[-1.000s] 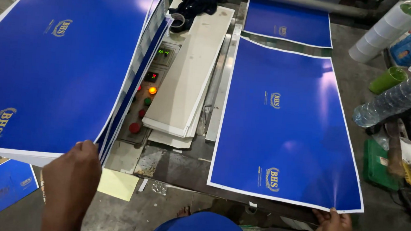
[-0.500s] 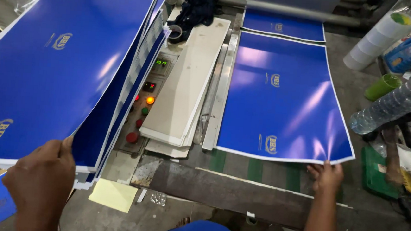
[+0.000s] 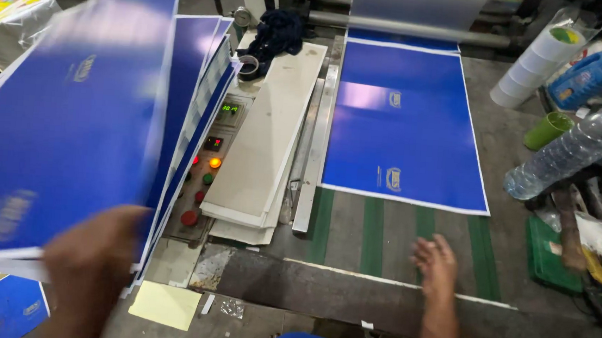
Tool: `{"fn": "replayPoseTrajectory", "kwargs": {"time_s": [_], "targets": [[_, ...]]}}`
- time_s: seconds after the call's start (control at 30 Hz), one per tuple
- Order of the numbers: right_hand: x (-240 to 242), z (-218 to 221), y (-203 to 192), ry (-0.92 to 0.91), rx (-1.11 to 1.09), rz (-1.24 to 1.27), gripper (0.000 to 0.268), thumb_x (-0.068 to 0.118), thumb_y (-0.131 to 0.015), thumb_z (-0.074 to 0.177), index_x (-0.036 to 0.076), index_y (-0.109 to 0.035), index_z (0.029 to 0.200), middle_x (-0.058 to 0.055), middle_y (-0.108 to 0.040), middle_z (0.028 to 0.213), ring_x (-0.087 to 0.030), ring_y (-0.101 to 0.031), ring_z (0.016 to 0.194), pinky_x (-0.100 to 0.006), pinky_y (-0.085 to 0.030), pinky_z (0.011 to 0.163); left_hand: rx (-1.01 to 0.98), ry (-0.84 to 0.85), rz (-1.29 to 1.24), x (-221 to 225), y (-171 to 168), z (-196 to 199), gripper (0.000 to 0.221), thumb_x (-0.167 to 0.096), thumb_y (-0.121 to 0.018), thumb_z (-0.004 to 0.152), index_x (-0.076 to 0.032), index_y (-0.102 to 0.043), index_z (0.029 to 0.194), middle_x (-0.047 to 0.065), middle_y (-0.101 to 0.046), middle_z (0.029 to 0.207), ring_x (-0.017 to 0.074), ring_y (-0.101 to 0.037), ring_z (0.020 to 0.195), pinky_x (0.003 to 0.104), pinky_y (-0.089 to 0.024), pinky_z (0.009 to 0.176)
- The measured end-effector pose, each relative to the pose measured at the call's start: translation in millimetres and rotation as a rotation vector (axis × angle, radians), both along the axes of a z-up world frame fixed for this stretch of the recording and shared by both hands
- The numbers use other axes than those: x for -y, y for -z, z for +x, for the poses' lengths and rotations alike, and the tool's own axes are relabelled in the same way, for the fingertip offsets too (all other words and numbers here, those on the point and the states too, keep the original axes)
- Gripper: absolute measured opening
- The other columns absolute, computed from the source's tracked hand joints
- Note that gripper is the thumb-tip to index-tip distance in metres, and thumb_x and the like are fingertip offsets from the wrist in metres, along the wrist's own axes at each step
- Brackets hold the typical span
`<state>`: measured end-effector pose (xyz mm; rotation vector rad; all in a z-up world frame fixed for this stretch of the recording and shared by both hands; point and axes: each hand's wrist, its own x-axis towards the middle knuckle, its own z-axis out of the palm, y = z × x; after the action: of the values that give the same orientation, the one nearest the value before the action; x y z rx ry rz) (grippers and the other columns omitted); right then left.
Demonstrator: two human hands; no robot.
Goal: The person places large printed blue sheets one by one from a stack onto the feeding platform of a machine.
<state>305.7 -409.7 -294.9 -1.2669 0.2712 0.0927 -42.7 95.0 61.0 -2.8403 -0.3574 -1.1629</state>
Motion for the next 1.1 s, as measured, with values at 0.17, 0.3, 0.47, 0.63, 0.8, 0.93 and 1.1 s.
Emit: {"fn": "replayPoseTrajectory", "kwargs": {"time_s": [0.17,0.3,0.47,0.63,0.8,0.93,1.1], "targets": [[-114,-120,-64,-0.387,0.020,-0.047,0.047,0.023,-0.067,0.095,0.006,-0.061,0.138,-0.017,-0.074,0.108,-0.025,-0.073,0.091,-0.038,-0.061,0.074,0.035,0.530,-0.248,93,36,75,0.012,-0.003,-0.072,0.083,-0.010,-0.073,0.093,0.009,-0.077,0.087,0.0259,-0.075,0.074,0.039,-0.056,0.062],[-174,-187,-122,-1.045,0.171,-0.022,0.057,0.024,-0.070,0.088,0.016,-0.050,0.141,0.000,-0.069,0.123,-0.015,-0.067,0.100,-0.032,-0.058,0.075,-0.082,0.683,-0.344,156,56,105,0.034,-0.020,-0.081,0.063,-0.006,-0.072,0.092,0.014,-0.074,0.083,0.0329,-0.072,0.071,0.044,-0.055,0.057],[-161,-191,4,-0.988,0.266,-0.207,0.043,0.019,-0.076,0.090,0.007,-0.059,0.127,-0.010,-0.071,0.110,-0.020,-0.069,0.098,-0.034,-0.059,0.080,-0.249,0.678,-0.399,192,127,96,0.026,-0.014,-0.076,0.077,-0.007,-0.070,0.101,0.013,-0.074,0.093,0.0319,-0.073,0.083,0.044,-0.056,0.071],[-135,-179,47,-0.730,0.688,-0.489,0.028,0.008,-0.076,0.084,0.006,-0.069,0.111,-0.010,-0.075,0.103,-0.017,-0.071,0.096,-0.034,-0.059,0.073,-0.310,0.795,-0.373,194,158,73,0.035,-0.012,-0.074,0.081,-0.001,-0.067,0.113,0.020,-0.074,0.114,0.0356,-0.073,0.098,0.044,-0.058,0.082],[-120,-177,-14,-0.369,-0.064,0.148,0.023,0.015,-0.067,0.094,0.000,-0.069,0.110,-0.013,-0.074,0.096,-0.026,-0.070,0.083,-0.043,-0.059,0.073,-0.201,0.775,-0.476,177,101,36,0.041,-0.020,-0.078,0.088,0.003,-0.067,0.120,0.026,-0.072,0.119,0.0422,-0.070,0.108,0.049,-0.055,0.089],[-86,-169,-41,-0.263,-0.094,0.016,0.022,0.018,-0.064,0.097,-0.002,-0.064,0.106,-0.018,-0.074,0.096,-0.029,-0.073,0.084,-0.048,-0.063,0.075,-0.062,0.659,-0.459,141,77,17,0.039,-0.020,-0.078,0.087,0.002,-0.069,0.119,0.024,-0.073,0.121,0.0391,-0.072,0.110,0.047,-0.056,0.092],[-44,-166,-60,-0.076,0.052,0.030,0.019,0.015,-0.063,0.098,0.002,-0.064,0.112,-0.015,-0.072,0.100,-0.028,-0.071,0.085,-0.047,-0.061,0.074,0.171,0.333,-0.295,90,79,2,0.024,-0.016,-0.074,0.095,-0.003,-0.072,0.116,0.016,-0.073,0.124,0.0335,-0.072,0.118,0.045,-0.056,0.102]]}}
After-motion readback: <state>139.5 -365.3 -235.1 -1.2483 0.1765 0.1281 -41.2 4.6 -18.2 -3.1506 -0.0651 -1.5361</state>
